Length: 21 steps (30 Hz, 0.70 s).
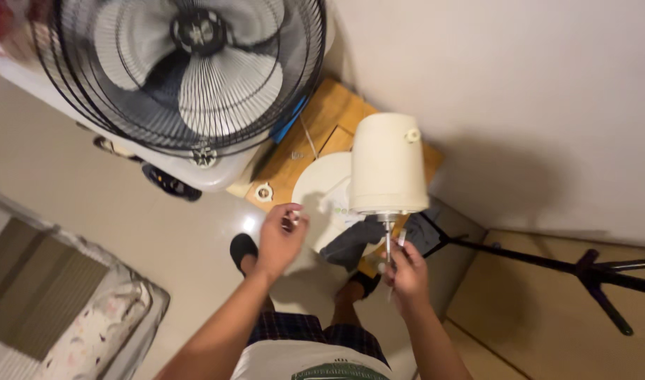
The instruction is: The person uses a screwdriver to remove screws from the back of a white pedestal fan head, then detaches the rear cover and housing to expose the motor. The person places the removed parts on the table and sprays a liquid onto the exposed motor.
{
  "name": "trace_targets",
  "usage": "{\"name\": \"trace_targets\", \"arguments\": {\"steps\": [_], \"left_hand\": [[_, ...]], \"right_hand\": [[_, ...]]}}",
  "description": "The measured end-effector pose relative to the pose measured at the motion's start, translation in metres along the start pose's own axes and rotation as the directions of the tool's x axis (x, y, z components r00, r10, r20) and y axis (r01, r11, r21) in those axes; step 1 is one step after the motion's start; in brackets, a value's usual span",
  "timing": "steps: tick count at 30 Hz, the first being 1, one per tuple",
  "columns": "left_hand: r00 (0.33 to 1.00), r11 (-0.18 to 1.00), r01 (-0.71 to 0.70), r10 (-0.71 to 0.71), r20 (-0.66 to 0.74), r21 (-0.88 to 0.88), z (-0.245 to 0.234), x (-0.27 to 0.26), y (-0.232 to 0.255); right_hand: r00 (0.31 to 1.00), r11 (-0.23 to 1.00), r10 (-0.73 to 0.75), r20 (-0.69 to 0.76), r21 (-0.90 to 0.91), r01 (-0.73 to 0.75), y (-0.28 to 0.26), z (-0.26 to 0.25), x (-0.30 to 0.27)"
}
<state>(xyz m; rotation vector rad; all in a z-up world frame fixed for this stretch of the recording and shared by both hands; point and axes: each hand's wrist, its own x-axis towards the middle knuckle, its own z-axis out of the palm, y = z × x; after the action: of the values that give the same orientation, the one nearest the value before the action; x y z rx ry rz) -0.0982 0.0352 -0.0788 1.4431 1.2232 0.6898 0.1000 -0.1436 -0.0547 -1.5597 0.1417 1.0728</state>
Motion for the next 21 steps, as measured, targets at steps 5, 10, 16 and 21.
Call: {"name": "trace_targets", "arguments": {"steps": [5, 10, 16, 21], "left_hand": [[0.911, 0.91, -0.411, 0.412, 0.013, -0.059, 0.001, -0.023, 0.104], [0.936, 0.918, -0.315, 0.343, 0.083, -0.242, 0.016, -0.023, 0.152], [0.961, 0.949, -0.208, 0.244, 0.134, -0.238, 0.025, -0.022, 0.149], [0.933, 0.93, -0.311, 0.338, 0.121, -0.197, 0.032, -0.012, 0.14]], "right_hand": [[0.887, 0.857, -0.461, 0.028, -0.244, 0.454, -0.047, -0.007, -0.007], [0.615, 0.487, -0.743, 0.264, -0.417, 0.767, -0.097, 0.008, -0.009], [0.742, 0.645, -0.604, 0.289, -0.37, 0.669, -0.11, 0.012, 0.0], [0.74, 0.646, -0.602, 0.3, -0.362, 0.672, -0.106, 0.012, 0.005]]}}
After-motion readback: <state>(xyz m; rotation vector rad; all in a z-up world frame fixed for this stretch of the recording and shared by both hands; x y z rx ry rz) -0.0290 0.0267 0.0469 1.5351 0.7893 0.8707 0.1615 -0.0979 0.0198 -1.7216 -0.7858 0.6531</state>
